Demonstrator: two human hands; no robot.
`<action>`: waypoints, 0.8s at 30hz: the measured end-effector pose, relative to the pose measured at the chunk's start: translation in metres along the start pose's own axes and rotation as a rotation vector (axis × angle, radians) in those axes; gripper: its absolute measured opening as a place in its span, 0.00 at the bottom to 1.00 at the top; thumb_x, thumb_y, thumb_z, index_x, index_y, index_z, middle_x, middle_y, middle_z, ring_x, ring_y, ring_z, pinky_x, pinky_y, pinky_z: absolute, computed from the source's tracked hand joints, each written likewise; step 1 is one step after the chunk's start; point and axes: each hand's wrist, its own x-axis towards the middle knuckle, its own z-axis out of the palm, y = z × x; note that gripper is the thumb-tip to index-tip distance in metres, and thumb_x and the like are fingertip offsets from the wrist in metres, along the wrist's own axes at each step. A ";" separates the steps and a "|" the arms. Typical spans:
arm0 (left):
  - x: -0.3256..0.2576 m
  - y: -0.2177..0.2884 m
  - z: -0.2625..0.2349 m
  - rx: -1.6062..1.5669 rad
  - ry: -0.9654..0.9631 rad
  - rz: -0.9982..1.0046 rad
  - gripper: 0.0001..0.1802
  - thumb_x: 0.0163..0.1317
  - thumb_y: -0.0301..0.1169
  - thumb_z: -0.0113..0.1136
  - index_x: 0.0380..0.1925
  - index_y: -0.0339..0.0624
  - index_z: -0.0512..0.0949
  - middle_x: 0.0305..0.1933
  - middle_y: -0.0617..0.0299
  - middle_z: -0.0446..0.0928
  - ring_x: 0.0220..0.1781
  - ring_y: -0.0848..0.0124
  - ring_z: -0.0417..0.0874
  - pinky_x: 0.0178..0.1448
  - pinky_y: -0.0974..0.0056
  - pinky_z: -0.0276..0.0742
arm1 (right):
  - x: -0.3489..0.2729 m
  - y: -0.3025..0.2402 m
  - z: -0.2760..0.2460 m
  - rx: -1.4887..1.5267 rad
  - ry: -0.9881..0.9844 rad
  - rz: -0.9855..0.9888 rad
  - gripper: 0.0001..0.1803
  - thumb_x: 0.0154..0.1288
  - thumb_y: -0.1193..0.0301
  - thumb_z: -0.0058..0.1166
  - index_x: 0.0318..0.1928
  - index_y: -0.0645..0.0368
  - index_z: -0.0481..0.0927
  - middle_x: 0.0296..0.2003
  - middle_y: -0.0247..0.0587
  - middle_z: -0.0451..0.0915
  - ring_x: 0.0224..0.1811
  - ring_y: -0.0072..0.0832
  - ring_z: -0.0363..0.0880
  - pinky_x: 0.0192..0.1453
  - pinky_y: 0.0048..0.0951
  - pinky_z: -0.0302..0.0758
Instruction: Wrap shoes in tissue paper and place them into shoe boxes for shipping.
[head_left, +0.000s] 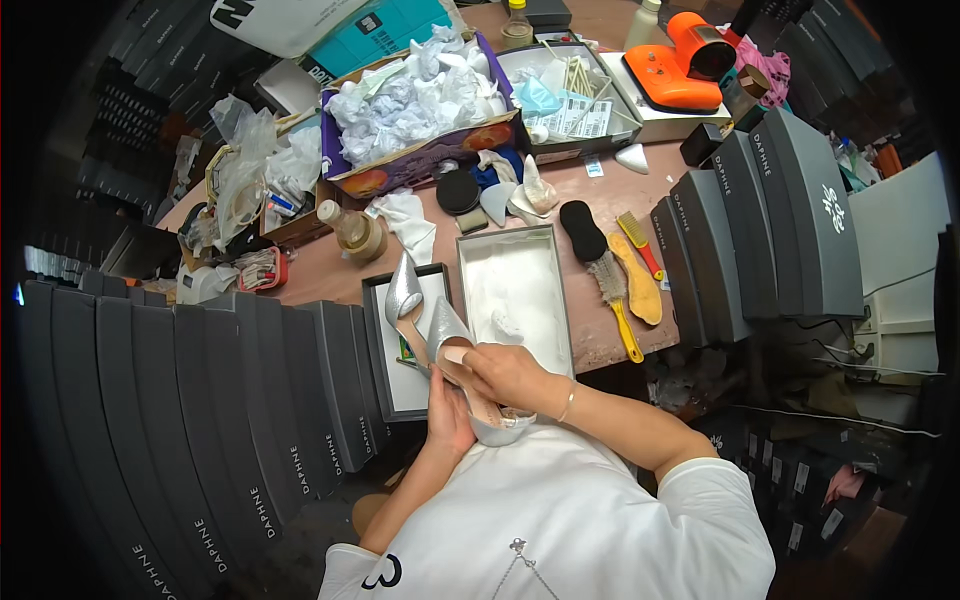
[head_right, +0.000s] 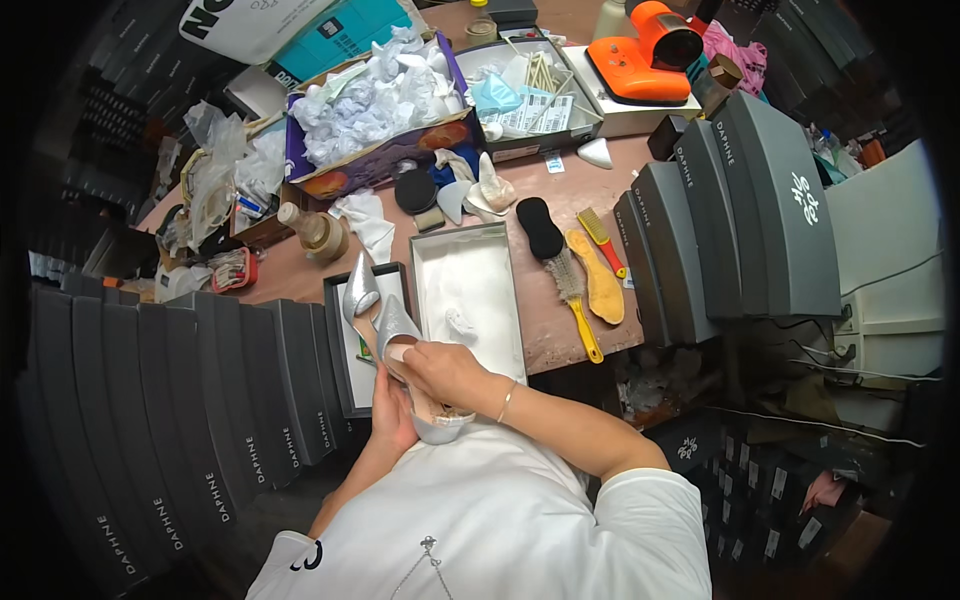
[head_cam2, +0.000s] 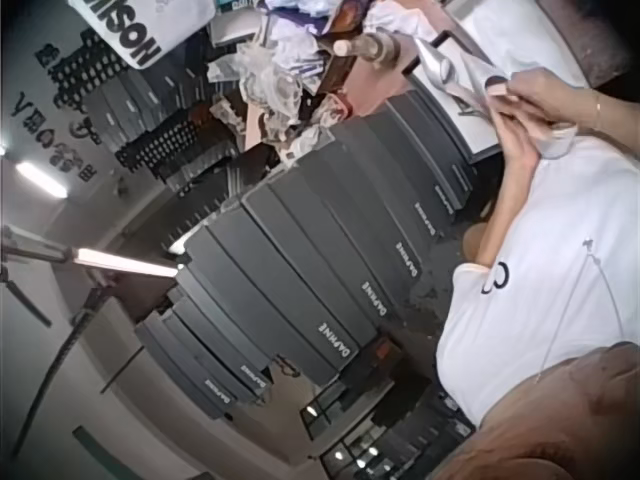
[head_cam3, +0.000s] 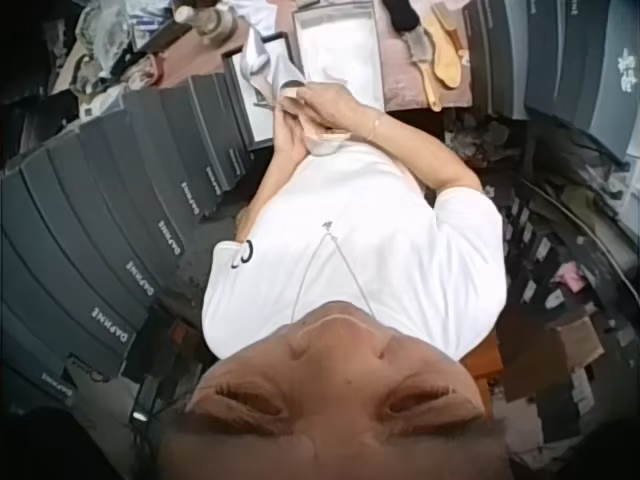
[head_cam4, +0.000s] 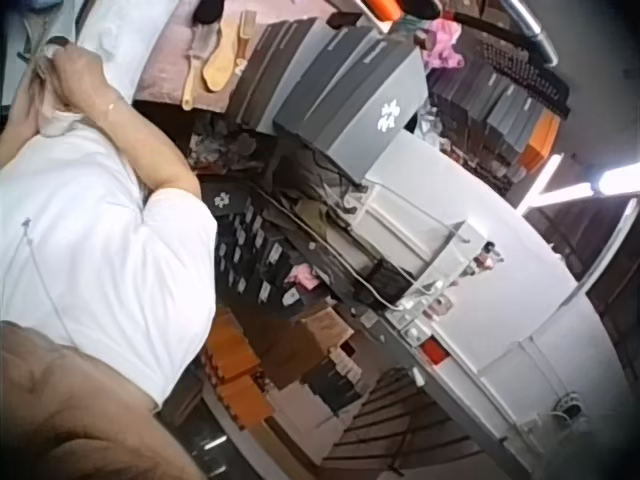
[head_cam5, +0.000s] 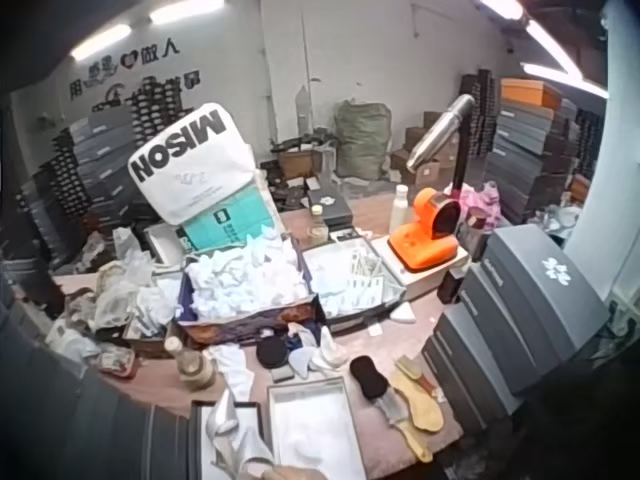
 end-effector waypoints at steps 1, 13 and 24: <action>-0.001 0.006 0.001 -0.048 0.046 -0.006 0.36 0.70 0.60 0.31 0.66 0.45 0.56 0.63 0.53 0.65 0.64 0.61 0.69 0.62 0.52 0.71 | -0.003 -0.022 -0.014 0.277 0.054 0.195 0.12 0.62 0.75 0.53 0.46 0.60 0.73 0.24 0.35 0.73 0.24 0.24 0.76 0.27 0.26 0.74; 0.012 0.000 -0.014 0.079 0.056 -0.050 0.27 0.70 0.53 0.43 0.57 0.45 0.62 0.49 0.56 0.74 0.48 0.63 0.78 0.47 0.57 0.79 | -0.035 0.003 -0.009 0.054 0.096 0.063 0.16 0.56 0.79 0.54 0.47 0.66 0.76 0.32 0.49 0.79 0.26 0.36 0.81 0.30 0.32 0.79; 0.004 -0.002 -0.037 0.079 0.056 -0.012 0.38 0.65 0.62 0.43 0.65 0.49 0.57 0.60 0.56 0.67 0.62 0.63 0.69 0.65 0.57 0.66 | -0.012 -0.013 0.000 -0.382 -0.185 0.023 0.06 0.53 0.70 0.53 0.25 0.60 0.77 0.20 0.43 0.78 0.20 0.35 0.81 0.20 0.34 0.75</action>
